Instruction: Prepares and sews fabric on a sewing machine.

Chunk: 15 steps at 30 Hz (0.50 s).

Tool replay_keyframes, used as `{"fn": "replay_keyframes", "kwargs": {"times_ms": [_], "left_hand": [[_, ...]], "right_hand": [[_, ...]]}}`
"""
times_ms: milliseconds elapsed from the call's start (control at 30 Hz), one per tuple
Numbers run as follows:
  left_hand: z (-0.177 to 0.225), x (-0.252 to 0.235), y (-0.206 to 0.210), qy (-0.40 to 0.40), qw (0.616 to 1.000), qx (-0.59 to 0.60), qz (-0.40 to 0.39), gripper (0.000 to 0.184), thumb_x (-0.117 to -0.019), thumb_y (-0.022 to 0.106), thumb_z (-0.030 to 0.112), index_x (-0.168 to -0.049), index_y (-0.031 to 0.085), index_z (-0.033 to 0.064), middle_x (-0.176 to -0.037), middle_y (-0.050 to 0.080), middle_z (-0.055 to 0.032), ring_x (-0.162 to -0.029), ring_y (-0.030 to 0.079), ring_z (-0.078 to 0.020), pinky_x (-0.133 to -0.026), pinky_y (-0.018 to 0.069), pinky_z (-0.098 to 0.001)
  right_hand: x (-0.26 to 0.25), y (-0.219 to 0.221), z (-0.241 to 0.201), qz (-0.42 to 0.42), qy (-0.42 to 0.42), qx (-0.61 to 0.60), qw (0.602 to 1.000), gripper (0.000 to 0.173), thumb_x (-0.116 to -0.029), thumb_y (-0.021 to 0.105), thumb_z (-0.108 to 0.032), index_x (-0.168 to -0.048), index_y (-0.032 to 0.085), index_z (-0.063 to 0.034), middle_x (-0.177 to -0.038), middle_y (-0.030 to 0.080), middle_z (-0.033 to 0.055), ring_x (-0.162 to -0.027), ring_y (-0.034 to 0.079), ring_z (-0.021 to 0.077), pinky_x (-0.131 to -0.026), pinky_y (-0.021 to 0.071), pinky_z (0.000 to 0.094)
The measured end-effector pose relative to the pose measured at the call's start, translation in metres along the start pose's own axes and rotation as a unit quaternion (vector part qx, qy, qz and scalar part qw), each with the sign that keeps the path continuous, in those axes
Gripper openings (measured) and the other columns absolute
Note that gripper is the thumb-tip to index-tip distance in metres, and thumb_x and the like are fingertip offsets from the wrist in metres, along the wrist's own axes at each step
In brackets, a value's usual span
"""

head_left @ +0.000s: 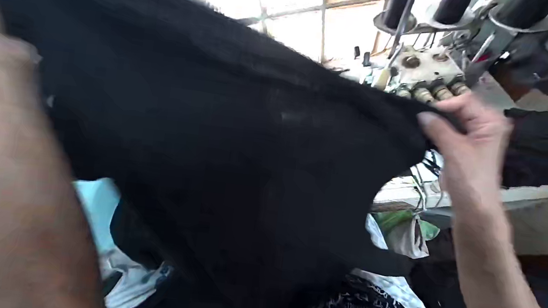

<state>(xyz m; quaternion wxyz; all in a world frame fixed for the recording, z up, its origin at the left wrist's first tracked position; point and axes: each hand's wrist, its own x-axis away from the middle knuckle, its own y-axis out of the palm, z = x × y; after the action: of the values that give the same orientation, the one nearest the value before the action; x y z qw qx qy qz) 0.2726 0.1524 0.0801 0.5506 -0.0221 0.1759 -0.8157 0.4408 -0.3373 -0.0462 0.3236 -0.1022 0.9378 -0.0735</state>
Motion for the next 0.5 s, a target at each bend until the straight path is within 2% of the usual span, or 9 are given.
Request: {"fn": "replay_keyframes", "kwargs": {"times_ms": [67,100,133,167,200,267,333,400,500], "left_hand": [[-0.017,-0.016,0.079,-0.006,0.999,0.009,-0.037,0.034,-0.1035,0.05,0.025,-0.136,0.051,0.0151,-0.108,0.06,0.0006,-0.084,0.06,-0.0056,-0.073,0.0529,-0.0273],[-0.033,-0.003,0.112,0.0,0.997,-0.012,-0.074,0.044,-0.1026,0.049,0.015,-0.146,0.045,0.0135,-0.119,0.059,-0.0054,-0.093,0.06,-0.0111,-0.079,0.0533,-0.032],[-0.051,0.01,0.14,0.005,0.993,-0.043,-0.114,0.057,-0.1002,0.052,0.007,-0.155,0.037,0.0114,-0.134,0.055,-0.0144,-0.107,0.059,-0.0216,-0.089,0.0514,-0.042],[-0.066,0.023,0.164,0.018,0.985,-0.075,-0.152,0.067,-0.0963,0.058,0.001,-0.158,0.033,0.0078,-0.149,0.048,-0.0223,-0.125,0.054,-0.0338,-0.099,0.0478,-0.0538],[-0.077,0.036,0.185,0.044,0.975,-0.104,-0.193,0.072,-0.0929,0.062,-0.003,-0.158,0.032,0.0032,-0.156,0.039,-0.0268,-0.136,0.047,-0.0418,-0.106,0.0428,-0.0604],[-0.088,0.066,0.219,0.144,0.943,-0.151,-0.258,0.067,-0.0904,0.068,-0.002,-0.151,0.04,-0.008,-0.155,0.037,-0.0343,-0.142,0.04,-0.0482,-0.113,0.0378,-0.0621],[-0.08,0.101,0.241,0.243,0.905,-0.171,-0.303,0.053,-0.091,0.07,0.003,-0.138,0.052,-0.0128,-0.15,0.043,-0.0357,-0.142,0.041,-0.0468,-0.117,0.0353,-0.058],[-0.063,0.136,0.251,0.315,0.876,-0.16,-0.329,0.041,-0.0924,0.07,0.006,-0.128,0.061,-0.0117,-0.142,0.052,-0.0324,-0.134,0.05,-0.0436,-0.112,0.0407,-0.056],[-0.049,0.166,0.255,0.423,0.827,-0.108,-0.355,0.031,-0.0914,0.066,0.001,-0.121,0.069,-0.0051,-0.138,0.062,-0.0226,-0.134,0.054,-0.0374,-0.113,0.0424,-0.0509]], "right_hand": [[0.015,0.009,0.029,-0.044,0.084,0.057,0.994,0.016,-0.1012,0.063,-0.016,-0.106,0.072,-0.003,-0.098,0.071,0.0059,-0.085,0.065,0.0096,-0.08,0.0553,0.0337],[0.025,0.011,0.037,-0.07,0.122,0.088,0.986,0.02,-0.1036,0.062,-0.02,-0.107,0.072,-0.0043,-0.098,0.071,0.0102,-0.082,0.066,0.0172,-0.076,0.0552,0.0414],[0.032,0.014,0.044,-0.089,0.15,0.11,0.979,0.023,-0.1047,0.06,-0.023,-0.107,0.073,-0.005,-0.094,0.071,0.0133,-0.077,0.065,0.0237,-0.07,0.0534,0.0479],[0.034,0.016,0.048,-0.105,0.165,0.126,0.973,0.025,-0.1056,0.059,-0.024,-0.108,0.074,-0.0051,-0.092,0.071,0.0162,-0.075,0.065,0.0294,-0.069,0.0521,0.0538],[0.034,0.016,0.052,-0.116,0.163,0.138,0.97,0.027,-0.1066,0.056,-0.025,-0.108,0.074,-0.0047,-0.089,0.07,0.0174,-0.073,0.065,0.0317,-0.067,0.0511,0.0558],[0.029,0.016,0.054,-0.119,0.15,0.145,0.971,0.029,-0.1078,0.054,-0.026,-0.106,0.071,-0.0036,-0.085,0.067,0.0178,-0.073,0.063,0.0322,-0.067,0.0498,0.0556],[0.022,0.016,0.055,-0.095,0.103,0.153,0.978,0.026,-0.1069,0.055,-0.024,-0.108,0.072,-0.0043,-0.089,0.07,0.0166,-0.077,0.067,0.0305,-0.071,0.0519,0.054],[0.019,0.017,0.052,-0.08,0.05,0.175,0.98,0.024,-0.106,0.057,-0.022,-0.111,0.073,-0.0057,-0.091,0.072,0.0157,-0.078,0.07,0.0309,-0.069,0.0538,0.0531],[0.022,0.019,0.05,-0.061,0.018,0.182,0.981,0.022,-0.1055,0.058,-0.021,-0.112,0.072,-0.0054,-0.084,0.07,0.0154,-0.067,0.067,0.03,-0.059,0.0514,0.0497]]}}
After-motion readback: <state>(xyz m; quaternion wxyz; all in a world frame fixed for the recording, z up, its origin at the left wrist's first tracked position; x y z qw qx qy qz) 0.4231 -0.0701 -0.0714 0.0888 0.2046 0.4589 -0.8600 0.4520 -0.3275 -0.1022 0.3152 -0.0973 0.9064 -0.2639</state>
